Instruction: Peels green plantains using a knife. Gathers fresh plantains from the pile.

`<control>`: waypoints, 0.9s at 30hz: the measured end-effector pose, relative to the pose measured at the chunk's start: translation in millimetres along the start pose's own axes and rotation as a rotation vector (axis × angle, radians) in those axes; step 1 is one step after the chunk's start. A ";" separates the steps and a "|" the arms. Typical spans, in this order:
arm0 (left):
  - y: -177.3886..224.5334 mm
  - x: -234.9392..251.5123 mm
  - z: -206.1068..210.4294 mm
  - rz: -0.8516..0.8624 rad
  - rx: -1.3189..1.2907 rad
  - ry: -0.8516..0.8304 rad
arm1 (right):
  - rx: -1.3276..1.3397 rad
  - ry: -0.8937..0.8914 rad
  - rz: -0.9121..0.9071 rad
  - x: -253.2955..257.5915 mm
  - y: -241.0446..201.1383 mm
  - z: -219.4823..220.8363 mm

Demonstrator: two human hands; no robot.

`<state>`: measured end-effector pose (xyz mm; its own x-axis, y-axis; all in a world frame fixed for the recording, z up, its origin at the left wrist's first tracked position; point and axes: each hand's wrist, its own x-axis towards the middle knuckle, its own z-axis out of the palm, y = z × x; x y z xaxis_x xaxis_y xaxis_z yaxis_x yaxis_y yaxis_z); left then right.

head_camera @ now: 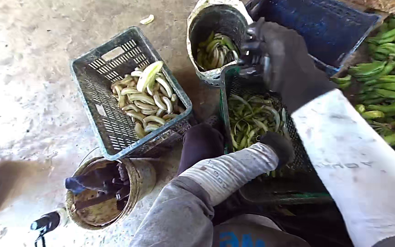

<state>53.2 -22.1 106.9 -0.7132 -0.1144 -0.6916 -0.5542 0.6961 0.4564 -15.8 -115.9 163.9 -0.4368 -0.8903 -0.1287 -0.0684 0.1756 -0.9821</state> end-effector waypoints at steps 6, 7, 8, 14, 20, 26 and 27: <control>-15.2 16.7 16.6 0.076 0.180 0.074 | 0.051 0.337 0.054 -97.6 56.3 -166.8; -17.8 17.6 18.6 0.070 0.204 0.090 | 0.076 0.466 0.071 -128.2 68.3 -200.7; -20.5 19.6 21.1 0.058 0.249 0.116 | 0.111 0.603 0.104 -164.3 81.2 -236.0; -42.3 61.6 15.2 0.117 0.375 0.144 | 0.083 1.393 0.356 -449.5 173.0 -342.8; -14.8 77.4 26.6 0.033 0.105 0.027 | 0.110 1.616 0.644 -608.3 287.9 -277.6; 25.3 80.5 66.8 0.000 -0.103 -0.015 | -0.484 1.262 1.105 -590.4 376.6 -256.7; 29.6 80.0 71.7 -0.015 -0.104 -0.016 | -0.530 1.233 1.106 -579.8 384.1 -257.0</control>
<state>10.4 40.2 25.0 -0.6980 -0.1120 -0.7073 -0.6070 0.6166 0.5013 -19.4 575.8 -103.3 -0.8296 0.5073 -0.2332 0.5582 0.7615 -0.3294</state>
